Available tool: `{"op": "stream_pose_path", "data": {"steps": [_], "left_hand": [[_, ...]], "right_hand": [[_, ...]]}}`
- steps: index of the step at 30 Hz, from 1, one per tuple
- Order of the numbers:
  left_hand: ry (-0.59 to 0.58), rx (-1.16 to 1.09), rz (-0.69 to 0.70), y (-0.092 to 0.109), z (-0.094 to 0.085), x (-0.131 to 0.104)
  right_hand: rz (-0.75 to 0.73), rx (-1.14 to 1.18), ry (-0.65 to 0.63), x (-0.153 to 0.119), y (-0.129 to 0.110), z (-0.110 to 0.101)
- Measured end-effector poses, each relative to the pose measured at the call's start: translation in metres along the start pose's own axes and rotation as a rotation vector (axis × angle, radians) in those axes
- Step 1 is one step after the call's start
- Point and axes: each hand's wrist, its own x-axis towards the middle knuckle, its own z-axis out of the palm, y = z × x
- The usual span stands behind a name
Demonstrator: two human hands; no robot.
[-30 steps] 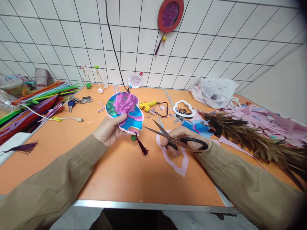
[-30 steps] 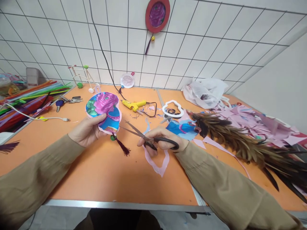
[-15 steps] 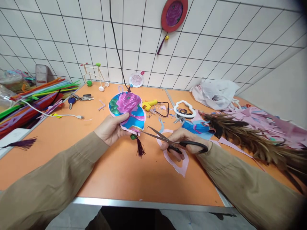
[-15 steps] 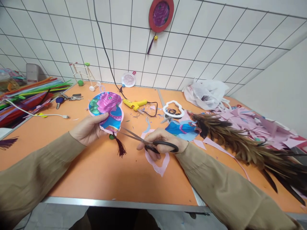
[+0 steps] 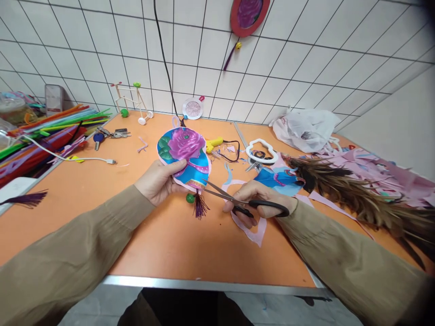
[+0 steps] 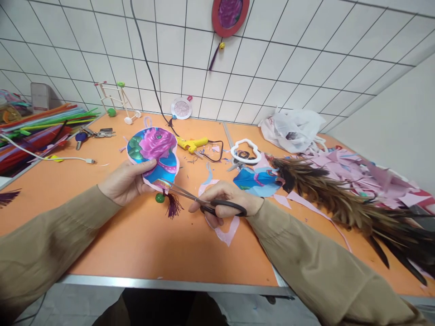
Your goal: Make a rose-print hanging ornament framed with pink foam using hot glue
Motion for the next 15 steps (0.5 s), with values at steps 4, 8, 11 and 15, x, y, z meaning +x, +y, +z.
{"op": "stream_pose_path", "data": {"steps": [4,8,11,15], "left_hand": [[0.007,0.015,0.005,-0.0013,0.0026,-0.0009],[0.029,0.045,0.011,-0.0029,0.0033,-0.0010],[0.024,0.061,0.018,-0.0040,0.0019,-0.0007],[0.011,0.072,0.021,-0.0040,0.0007,-0.0008]], "right_hand": [[0.036,-0.020,0.033,0.0000,0.0009,0.0020],[0.081,-0.077,0.052,-0.0015,-0.0004,0.0033],[0.139,-0.134,0.062,-0.0019,-0.0025,0.0046],[0.168,-0.158,0.083,-0.0018,-0.0036,0.0062]]}}
